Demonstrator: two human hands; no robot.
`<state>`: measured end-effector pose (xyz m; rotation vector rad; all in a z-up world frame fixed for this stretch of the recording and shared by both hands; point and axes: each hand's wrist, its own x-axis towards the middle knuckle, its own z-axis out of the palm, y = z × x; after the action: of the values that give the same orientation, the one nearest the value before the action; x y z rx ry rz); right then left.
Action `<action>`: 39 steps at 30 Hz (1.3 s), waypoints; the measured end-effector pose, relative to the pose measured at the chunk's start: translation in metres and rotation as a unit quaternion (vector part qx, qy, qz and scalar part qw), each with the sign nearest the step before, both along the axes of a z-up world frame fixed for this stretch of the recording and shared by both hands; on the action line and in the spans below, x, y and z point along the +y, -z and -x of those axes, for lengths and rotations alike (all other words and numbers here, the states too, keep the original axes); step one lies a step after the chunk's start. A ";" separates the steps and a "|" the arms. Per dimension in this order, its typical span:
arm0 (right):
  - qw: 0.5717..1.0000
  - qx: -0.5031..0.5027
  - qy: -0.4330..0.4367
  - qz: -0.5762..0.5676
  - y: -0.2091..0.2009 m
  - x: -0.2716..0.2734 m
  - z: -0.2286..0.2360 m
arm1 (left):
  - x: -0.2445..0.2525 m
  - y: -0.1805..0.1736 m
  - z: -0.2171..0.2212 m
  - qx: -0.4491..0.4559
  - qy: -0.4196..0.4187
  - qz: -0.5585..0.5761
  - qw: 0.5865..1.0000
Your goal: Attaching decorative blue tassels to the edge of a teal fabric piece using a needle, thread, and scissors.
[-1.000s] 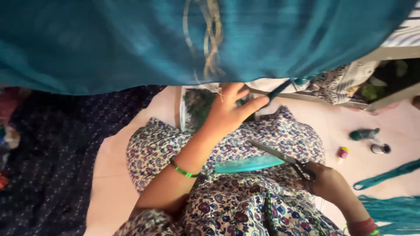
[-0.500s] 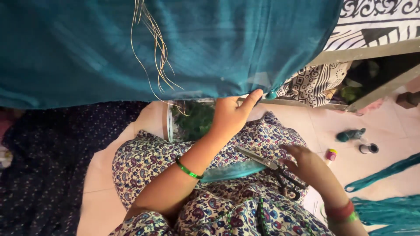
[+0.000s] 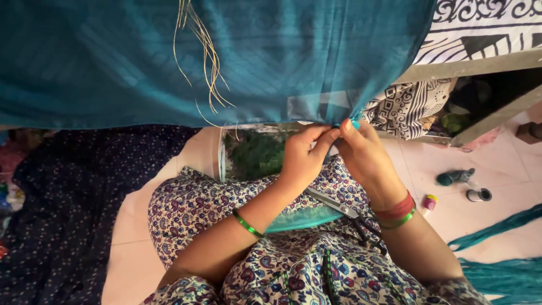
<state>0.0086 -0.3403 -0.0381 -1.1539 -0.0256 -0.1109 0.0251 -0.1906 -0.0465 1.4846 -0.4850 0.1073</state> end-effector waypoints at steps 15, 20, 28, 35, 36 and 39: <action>0.992 -0.065 0.105 -0.016 0.032 0.028 0.015 | 0.022 -0.030 0.005 -0.171 -0.135 -0.119 0.969; 0.980 -0.108 0.134 0.104 0.020 0.037 0.030 | 0.011 -0.023 -0.005 0.007 0.090 -0.021 0.996; 0.983 -0.098 0.087 0.131 -0.006 0.029 0.029 | 0.006 -0.011 0.002 0.002 0.013 -0.005 1.000; 0.995 -0.021 -0.006 -0.095 0.002 0.022 0.008 | 0.013 -0.001 0.011 -0.221 -0.105 -0.112 0.963; 0.995 -0.022 -0.009 -0.095 0.008 0.024 0.007 | 0.017 -0.002 0.010 -0.221 -0.107 -0.113 0.963; 0.997 -0.002 0.042 -0.066 0.023 0.030 0.010 | 0.026 -0.013 0.012 -0.165 -0.088 -0.128 0.974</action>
<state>-0.0013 -0.3108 -0.0607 -1.0234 0.0267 -0.1862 0.0128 -0.1648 -0.0334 1.7724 -0.6513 0.4523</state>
